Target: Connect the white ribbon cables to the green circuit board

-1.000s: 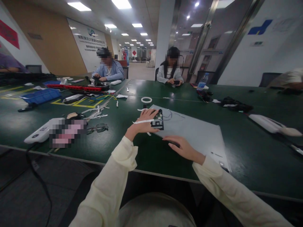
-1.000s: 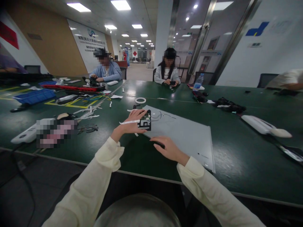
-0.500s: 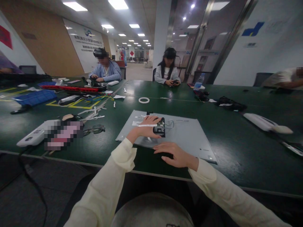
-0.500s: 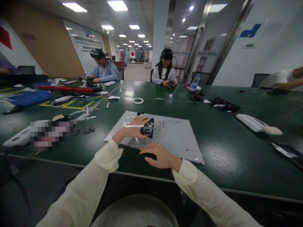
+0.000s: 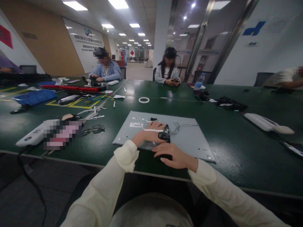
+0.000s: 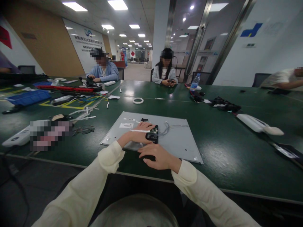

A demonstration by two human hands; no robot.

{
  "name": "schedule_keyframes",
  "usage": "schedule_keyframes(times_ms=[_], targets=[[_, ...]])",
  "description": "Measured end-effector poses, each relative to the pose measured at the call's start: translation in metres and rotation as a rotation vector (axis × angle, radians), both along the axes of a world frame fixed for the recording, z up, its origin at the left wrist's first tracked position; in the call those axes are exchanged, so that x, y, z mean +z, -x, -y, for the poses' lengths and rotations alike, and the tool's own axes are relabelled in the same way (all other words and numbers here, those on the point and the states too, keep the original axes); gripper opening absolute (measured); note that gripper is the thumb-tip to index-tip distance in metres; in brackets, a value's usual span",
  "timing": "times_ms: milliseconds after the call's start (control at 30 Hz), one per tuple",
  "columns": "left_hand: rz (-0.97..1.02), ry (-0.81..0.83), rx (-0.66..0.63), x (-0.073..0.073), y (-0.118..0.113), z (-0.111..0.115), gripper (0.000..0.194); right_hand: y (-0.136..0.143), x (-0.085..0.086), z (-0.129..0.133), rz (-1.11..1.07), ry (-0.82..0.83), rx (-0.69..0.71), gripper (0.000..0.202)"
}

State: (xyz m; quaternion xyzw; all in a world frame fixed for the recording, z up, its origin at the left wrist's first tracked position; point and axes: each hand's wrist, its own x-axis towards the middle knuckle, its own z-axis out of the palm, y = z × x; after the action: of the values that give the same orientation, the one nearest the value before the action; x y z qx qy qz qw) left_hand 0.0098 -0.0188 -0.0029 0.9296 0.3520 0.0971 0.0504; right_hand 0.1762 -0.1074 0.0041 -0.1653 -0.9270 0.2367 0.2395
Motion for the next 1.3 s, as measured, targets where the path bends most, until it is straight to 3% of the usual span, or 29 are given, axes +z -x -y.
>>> schedule_keyframes(times_ms=[300, 833, 967, 1067, 1167, 1300], targets=[[0.121, -0.053, -0.032, -0.001, -0.008, 0.001, 0.077, 0.001, 0.004, -0.001, 0.007, 0.024, 0.020, 0.026], [0.057, -0.008, 0.006, 0.002, -0.009, 0.002, 0.081, 0.003, 0.004, -0.004, 0.000, 0.044, 0.027, 0.025], [0.106, 0.055, 0.012, 0.006, -0.007, 0.005, 0.073, 0.004, 0.004, -0.002, 0.004, 0.047, 0.010, 0.025], [0.237, 0.058, 0.090, 0.012, 0.000, 0.002, 0.059, 0.005, 0.005, 0.000, -0.006, 0.038, -0.010, 0.027], [0.412, 0.020, 0.198, 0.017, 0.017, -0.009, 0.047, 0.001, 0.010, -0.003, -0.024, 0.032, -0.108, 0.028], [0.501, -0.012, 0.382, 0.016, 0.043, -0.024, 0.034, -0.012, 0.024, -0.018, -0.083, 0.037, -0.399, 0.025]])
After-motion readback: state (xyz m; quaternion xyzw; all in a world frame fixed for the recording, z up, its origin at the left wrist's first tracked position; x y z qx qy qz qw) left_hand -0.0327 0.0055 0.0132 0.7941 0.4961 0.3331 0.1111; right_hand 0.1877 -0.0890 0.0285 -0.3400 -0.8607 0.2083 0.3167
